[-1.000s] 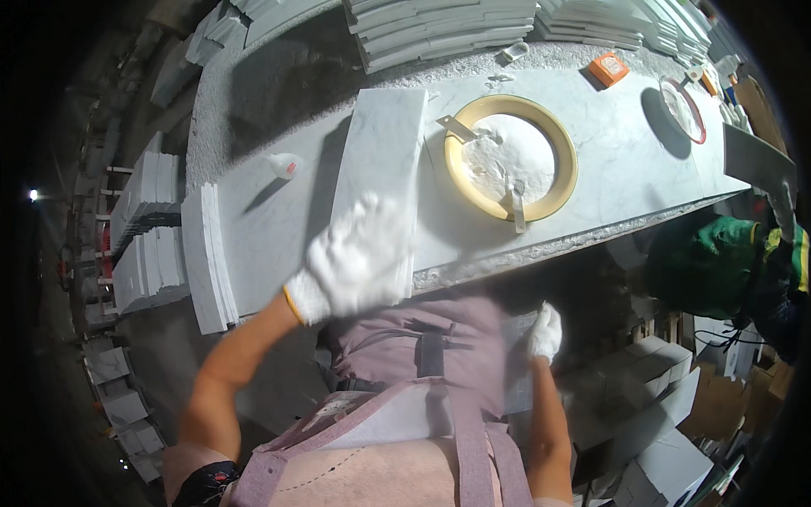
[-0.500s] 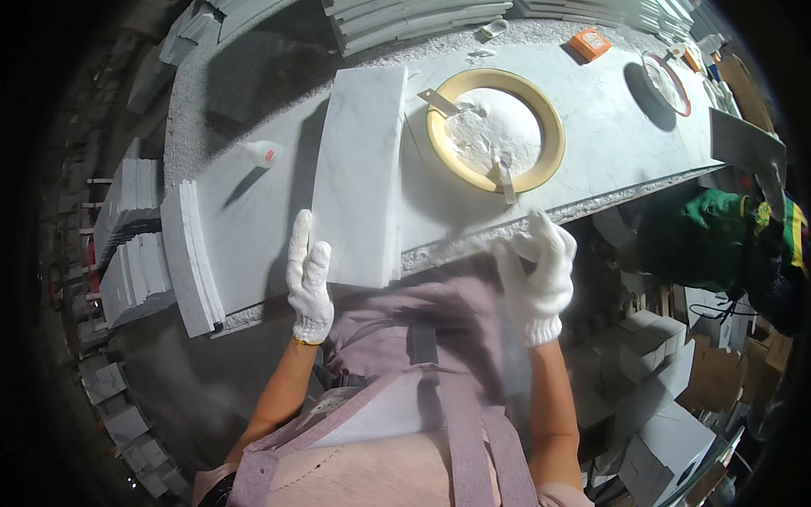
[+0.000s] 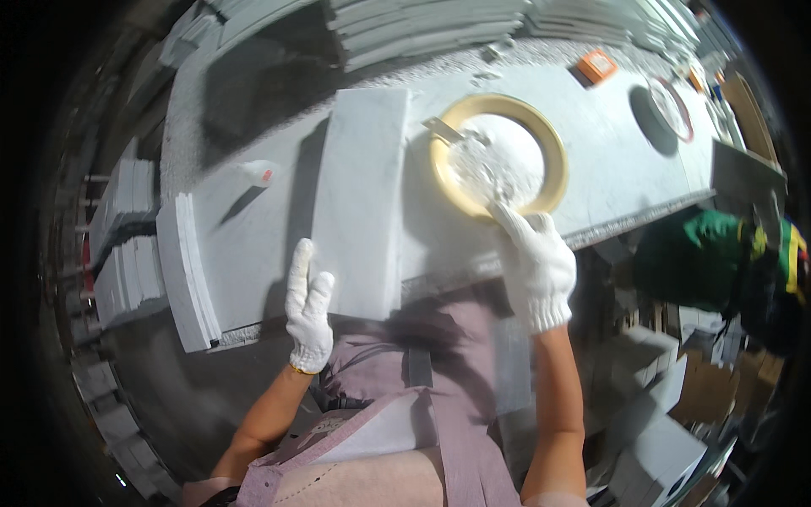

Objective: The person applies a white paste to rectangular white tiles using a small metal spatula. They scoop paste from a bowl, spread it on each tile, and place the tile on a stack. The process repeats for multiple tiles.

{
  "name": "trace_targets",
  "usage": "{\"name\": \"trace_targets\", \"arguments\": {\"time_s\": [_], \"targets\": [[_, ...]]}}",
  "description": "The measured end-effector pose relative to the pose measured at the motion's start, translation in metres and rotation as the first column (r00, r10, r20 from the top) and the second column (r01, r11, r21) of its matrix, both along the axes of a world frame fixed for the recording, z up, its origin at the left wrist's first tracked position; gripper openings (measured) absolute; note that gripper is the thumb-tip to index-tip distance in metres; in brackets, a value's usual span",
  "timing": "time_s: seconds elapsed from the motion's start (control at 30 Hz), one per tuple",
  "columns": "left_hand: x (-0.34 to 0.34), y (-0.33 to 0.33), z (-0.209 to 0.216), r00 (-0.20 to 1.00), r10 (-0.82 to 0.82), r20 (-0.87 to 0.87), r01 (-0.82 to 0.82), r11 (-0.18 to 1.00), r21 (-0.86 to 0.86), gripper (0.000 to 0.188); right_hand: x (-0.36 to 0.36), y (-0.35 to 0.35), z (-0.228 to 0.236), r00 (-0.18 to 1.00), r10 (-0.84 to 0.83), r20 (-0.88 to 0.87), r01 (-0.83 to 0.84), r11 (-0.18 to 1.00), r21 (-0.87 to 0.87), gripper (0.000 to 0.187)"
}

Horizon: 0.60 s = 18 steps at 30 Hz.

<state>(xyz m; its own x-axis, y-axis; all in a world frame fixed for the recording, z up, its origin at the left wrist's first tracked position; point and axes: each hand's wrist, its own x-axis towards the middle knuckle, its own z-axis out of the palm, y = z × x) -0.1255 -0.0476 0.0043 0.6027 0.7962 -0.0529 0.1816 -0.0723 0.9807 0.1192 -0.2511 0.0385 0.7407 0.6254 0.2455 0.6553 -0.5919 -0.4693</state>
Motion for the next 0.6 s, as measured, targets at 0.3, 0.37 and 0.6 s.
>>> {"name": "trace_targets", "arguments": {"time_s": [0.3,0.37,0.6], "targets": [[0.001,-0.029,-0.004,0.988,-0.001,-0.155,0.031,0.981,0.193,0.065,0.016,-0.016,0.011,0.917,-0.192,-0.349,0.31,0.895,0.321,0.031],[0.002,-0.026,0.001,0.989,-0.013,-0.144,0.039,0.984,0.175,0.065,0.009,-0.016,0.005,0.847,-0.169,-0.504,0.413,0.806,0.424,0.029],[0.044,0.013,0.048,0.931,-0.364,-0.024,0.29,0.701,0.652,0.043,0.001,-0.014,-0.005,0.672,-0.252,-0.696,0.62,0.706,0.343,0.024]]}}
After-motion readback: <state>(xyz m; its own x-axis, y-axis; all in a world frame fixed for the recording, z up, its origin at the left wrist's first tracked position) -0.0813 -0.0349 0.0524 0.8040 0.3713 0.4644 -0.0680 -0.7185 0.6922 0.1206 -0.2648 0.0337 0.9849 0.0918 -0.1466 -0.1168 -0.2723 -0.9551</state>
